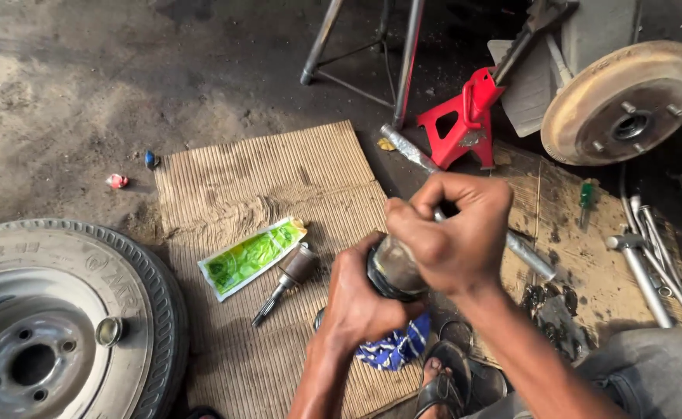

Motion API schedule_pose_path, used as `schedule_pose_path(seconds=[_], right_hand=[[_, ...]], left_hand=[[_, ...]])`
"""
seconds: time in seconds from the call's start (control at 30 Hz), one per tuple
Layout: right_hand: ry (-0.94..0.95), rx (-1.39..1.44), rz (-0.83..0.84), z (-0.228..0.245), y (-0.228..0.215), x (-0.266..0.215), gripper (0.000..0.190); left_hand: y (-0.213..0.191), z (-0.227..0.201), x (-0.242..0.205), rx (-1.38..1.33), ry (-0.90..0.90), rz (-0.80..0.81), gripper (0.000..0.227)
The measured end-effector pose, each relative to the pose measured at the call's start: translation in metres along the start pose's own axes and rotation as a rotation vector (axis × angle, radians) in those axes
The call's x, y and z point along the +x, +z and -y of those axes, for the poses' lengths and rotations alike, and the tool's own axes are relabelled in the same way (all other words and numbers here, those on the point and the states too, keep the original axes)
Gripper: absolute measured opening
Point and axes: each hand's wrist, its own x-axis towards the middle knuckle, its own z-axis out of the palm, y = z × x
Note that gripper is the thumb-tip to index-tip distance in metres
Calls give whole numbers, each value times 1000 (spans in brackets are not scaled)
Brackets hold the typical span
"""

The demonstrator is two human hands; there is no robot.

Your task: Applying grease to a CV joint and related axle components.

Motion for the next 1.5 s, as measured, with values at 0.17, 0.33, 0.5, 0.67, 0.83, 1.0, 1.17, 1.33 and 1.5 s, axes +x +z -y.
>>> schedule_pose_path(seconds=[0.17, 0.33, 0.5, 0.67, 0.83, 1.0, 1.17, 1.33, 1.5], right_hand=[[60, -10, 74, 15, -8, -1, 30], [202, 407, 159, -8, -58, 0, 30], [573, 416, 315, -62, -47, -27, 61], [566, 416, 580, -68, -24, -53, 81], [505, 563, 493, -73, -23, -55, 83], [404, 372, 512, -79, -20, -66, 69], [194, 382, 377, -74, -25, -73, 70], [102, 367, 85, -65, -25, -88, 53], [-28, 289, -31, -68, -21, -99, 43]], left_hand=[[-10, 2, -4, -121, -17, 60, 58], [-25, 11, 0, -201, -24, 276, 80], [-32, 29, -4, -222, -78, 263, 102], [-31, 44, -4, -402, -266, 171, 104], [-37, 47, -4, -295, -213, 171, 81], [-31, 32, -14, -197, -178, 120, 96], [-26, 20, -14, -194, -166, 151, 93], [-16, 13, -17, -103, -83, 184, 85], [-7, 17, -15, -135, -189, 58, 87]])
